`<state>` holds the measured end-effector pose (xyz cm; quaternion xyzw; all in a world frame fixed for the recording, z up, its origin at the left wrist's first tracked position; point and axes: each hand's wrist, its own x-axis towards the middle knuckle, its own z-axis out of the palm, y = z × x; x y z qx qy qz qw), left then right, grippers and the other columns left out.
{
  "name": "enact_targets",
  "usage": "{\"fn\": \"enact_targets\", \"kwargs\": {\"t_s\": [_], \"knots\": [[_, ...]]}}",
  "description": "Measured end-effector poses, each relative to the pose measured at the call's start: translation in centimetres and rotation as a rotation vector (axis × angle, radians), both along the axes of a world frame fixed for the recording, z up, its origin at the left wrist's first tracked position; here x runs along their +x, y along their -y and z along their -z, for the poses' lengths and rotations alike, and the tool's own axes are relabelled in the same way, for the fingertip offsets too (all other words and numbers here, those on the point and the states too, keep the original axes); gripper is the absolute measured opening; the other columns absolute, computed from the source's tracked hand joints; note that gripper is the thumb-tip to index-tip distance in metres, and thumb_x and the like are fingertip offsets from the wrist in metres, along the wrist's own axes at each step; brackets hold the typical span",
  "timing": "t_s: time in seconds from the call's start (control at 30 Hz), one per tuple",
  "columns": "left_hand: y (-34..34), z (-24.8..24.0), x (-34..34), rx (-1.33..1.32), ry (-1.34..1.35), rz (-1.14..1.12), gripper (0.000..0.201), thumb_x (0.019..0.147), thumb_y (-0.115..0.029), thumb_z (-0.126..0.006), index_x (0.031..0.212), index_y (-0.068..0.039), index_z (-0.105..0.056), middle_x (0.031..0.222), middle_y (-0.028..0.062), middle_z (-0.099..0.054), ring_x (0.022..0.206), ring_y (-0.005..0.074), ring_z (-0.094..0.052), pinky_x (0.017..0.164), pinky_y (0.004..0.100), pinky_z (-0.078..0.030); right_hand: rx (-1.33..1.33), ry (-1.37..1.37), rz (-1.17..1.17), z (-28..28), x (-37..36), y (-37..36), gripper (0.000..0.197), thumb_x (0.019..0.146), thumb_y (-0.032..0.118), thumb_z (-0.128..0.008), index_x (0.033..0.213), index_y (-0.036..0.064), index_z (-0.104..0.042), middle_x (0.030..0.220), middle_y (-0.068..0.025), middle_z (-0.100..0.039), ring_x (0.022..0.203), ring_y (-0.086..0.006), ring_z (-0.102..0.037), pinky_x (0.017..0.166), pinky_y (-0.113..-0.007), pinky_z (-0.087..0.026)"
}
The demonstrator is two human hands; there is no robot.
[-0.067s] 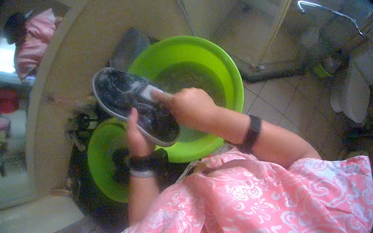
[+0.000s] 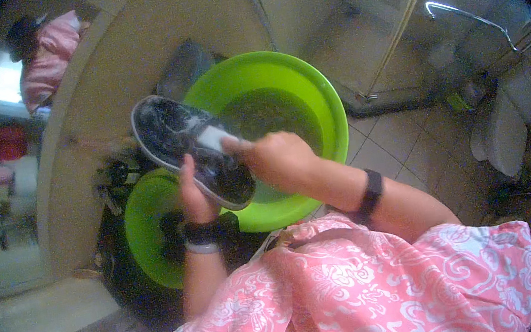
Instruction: The person scrubs a black shoe with a yellow sponge and then a white brush over a green basin filled with water. The shoe is rotated to clean different areas, and the brush is used to scrub the upper and sole.
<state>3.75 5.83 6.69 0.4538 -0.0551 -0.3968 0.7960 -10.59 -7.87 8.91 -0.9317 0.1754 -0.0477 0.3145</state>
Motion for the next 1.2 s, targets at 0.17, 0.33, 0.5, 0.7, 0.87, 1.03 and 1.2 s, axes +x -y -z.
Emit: {"fn": "enact_targets", "kwargs": {"t_s": [0.17,0.33,0.5,0.7,0.87,1.03,1.2], "knots": [[-0.3,0.3,-0.7,0.117,0.008,0.055,0.039,0.097,-0.028,-0.054,0.123,0.000,-0.055,0.115,0.0096,-0.063,0.100,0.0207,-0.063,0.091,0.0350,-0.050,0.004,-0.038,-0.009,1.6,0.1,0.1,0.052,0.088,0.018,-0.050,0.139,0.0297,-0.046,0.073,-0.0194,-0.066,0.067,-0.0370,-0.067,0.059,-0.048,-0.053],[0.2,1.3,-2.8,0.085,0.146,0.110,0.038,0.095,-0.020,-0.058,0.126,0.001,-0.052,0.123,0.0087,-0.059,0.108,0.0196,-0.059,0.095,0.0355,-0.047,-0.252,-0.023,0.131,2.5,6.0,1.5,0.022,0.086,0.020,-0.054,0.106,0.0161,-0.063,0.073,-0.0194,-0.066,0.068,-0.0378,-0.066,0.060,-0.049,-0.053],[0.0,0.6,-0.4,0.030,0.120,0.084,0.045,0.097,-0.030,-0.057,0.130,-0.002,-0.047,0.121,0.0086,-0.059,0.106,0.0210,-0.060,0.092,0.0361,-0.050,-0.065,0.052,0.091,0.6,2.3,0.8,0.045,0.086,0.017,-0.051,0.131,0.0197,-0.052,0.076,-0.0197,-0.067,0.068,-0.0374,-0.068,0.060,-0.048,-0.054],[0.3,0.4,-1.1,-0.006,0.081,0.138,0.048,0.098,-0.035,-0.054,0.133,-0.002,-0.045,0.124,0.0094,-0.058,0.109,0.0223,-0.060,0.094,0.0375,-0.050,-0.124,0.023,0.095,-0.3,3.1,1.0,0.033,0.087,0.016,-0.051,0.119,0.0157,-0.056,0.075,-0.0172,-0.067,0.069,-0.0363,-0.068,0.061,-0.047,-0.055],[0.4,1.1,-1.0,-0.042,0.106,0.130,0.048,0.099,-0.035,-0.053,0.132,-0.001,-0.047,0.126,0.0097,-0.057,0.111,0.0224,-0.059,0.097,0.0374,-0.048,-0.073,-0.032,0.118,-0.9,5.9,1.3,0.022,0.084,0.013,-0.054,0.105,0.0127,-0.061,0.083,-0.0197,-0.068,0.075,-0.0368,-0.068,0.065,-0.047,-0.055],[-0.1,1.8,0.4,-0.044,0.044,0.108,0.056,0.099,-0.047,-0.048,0.132,-0.002,-0.047,0.126,0.0096,-0.057,0.111,0.0220,-0.059,0.097,0.0383,-0.047,0.044,-0.163,-0.055,-0.9,2.8,0.2,0.042,0.084,0.013,-0.055,0.126,0.0121,-0.054,0.073,-0.0244,-0.062,0.072,-0.0427,-0.064,0.063,-0.052,-0.050],[0.3,2.5,-1.3,0.289,0.426,0.218,0.069,0.097,-0.055,-0.044,0.136,0.001,-0.042,0.133,0.0100,-0.053,0.117,0.0224,-0.054,0.100,0.0357,-0.044,0.247,0.188,0.150,1.6,6.1,0.6,0.029,0.085,0.007,-0.052,0.113,0.0036,-0.061,0.081,-0.0271,-0.064,0.076,-0.0399,-0.066,0.069,-0.049,-0.050]]}}
